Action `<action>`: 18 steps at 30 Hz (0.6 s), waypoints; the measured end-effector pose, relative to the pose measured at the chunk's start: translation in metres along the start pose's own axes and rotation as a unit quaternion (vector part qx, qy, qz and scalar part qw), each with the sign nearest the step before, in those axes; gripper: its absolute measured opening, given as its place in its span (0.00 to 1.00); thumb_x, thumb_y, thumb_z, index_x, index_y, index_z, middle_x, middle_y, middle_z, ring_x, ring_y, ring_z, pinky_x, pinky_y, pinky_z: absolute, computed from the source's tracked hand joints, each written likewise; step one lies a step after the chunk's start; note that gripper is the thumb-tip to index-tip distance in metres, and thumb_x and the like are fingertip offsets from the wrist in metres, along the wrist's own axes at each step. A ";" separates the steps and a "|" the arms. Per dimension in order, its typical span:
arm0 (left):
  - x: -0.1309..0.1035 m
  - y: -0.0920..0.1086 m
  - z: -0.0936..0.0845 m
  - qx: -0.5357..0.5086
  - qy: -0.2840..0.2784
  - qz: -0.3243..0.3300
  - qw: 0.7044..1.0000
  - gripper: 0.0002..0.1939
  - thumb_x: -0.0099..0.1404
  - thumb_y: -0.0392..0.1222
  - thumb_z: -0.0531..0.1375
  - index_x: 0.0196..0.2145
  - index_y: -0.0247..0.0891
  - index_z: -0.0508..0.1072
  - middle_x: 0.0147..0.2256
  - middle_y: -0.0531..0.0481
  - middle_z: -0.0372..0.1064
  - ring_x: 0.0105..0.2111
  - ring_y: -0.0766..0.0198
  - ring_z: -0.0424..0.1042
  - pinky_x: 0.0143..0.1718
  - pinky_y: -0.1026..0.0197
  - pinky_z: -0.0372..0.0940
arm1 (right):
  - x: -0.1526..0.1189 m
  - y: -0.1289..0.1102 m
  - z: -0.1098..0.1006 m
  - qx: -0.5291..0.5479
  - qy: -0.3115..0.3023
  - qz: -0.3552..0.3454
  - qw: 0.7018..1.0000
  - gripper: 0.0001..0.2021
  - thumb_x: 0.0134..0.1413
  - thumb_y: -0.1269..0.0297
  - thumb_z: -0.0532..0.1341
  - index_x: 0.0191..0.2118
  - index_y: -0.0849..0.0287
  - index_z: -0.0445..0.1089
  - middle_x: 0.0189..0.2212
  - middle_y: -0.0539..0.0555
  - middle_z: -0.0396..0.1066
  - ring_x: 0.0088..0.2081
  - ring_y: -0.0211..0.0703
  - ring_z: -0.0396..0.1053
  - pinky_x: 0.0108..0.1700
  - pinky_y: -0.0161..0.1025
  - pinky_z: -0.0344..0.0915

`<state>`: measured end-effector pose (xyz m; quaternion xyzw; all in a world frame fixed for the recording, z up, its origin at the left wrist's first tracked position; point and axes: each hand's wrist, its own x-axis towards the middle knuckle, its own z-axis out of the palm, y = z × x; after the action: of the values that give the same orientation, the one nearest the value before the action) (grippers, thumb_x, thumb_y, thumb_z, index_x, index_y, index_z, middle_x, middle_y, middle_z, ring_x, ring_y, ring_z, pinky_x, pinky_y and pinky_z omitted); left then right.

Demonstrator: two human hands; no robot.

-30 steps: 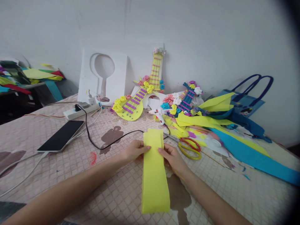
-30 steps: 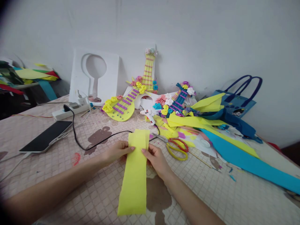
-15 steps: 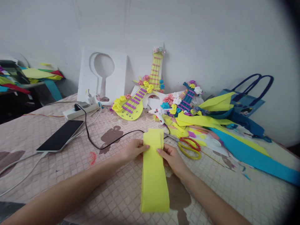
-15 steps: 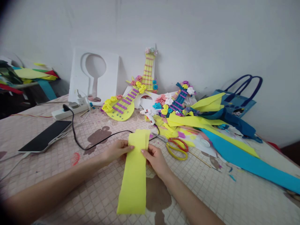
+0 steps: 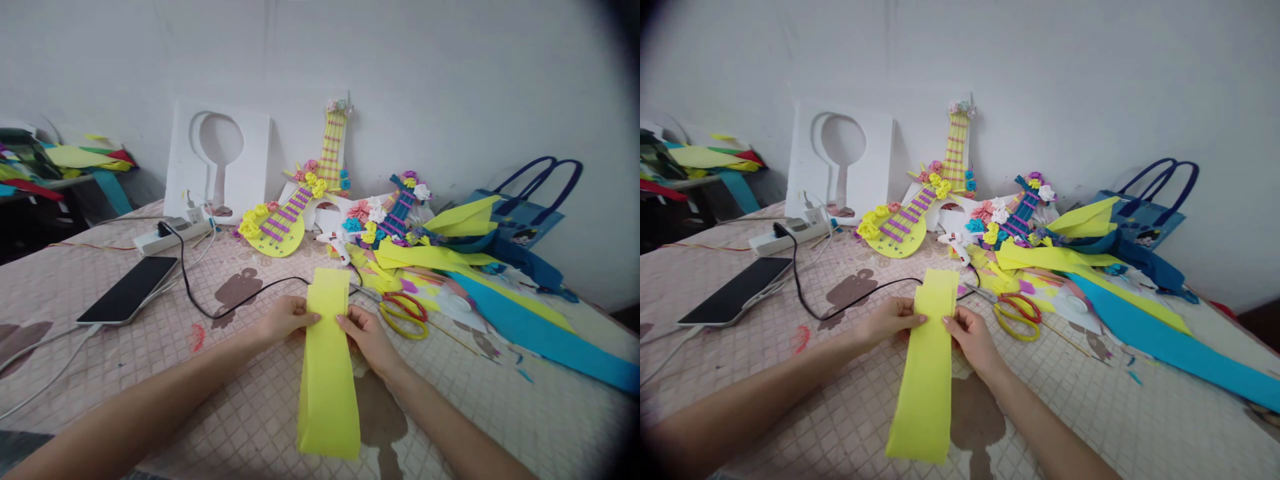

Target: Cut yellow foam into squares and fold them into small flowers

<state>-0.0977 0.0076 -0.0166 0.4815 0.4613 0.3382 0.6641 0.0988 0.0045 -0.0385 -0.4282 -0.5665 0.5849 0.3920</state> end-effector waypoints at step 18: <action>0.002 -0.004 -0.002 0.011 0.002 0.001 1.000 0.23 0.43 0.56 0.67 0.26 0.34 0.67 0.23 0.51 0.72 0.21 0.67 0.70 0.23 0.66 0.65 | -0.003 -0.008 0.002 0.004 0.002 0.017 1.000 0.14 0.49 0.53 0.63 0.33 0.59 0.68 0.28 0.50 0.69 0.26 0.36 0.65 0.26 0.33 0.60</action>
<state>-0.0988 0.0090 -0.0211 0.4882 0.4659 0.3351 0.6575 0.0973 0.0014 -0.0305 -0.4373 -0.5564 0.5926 0.3848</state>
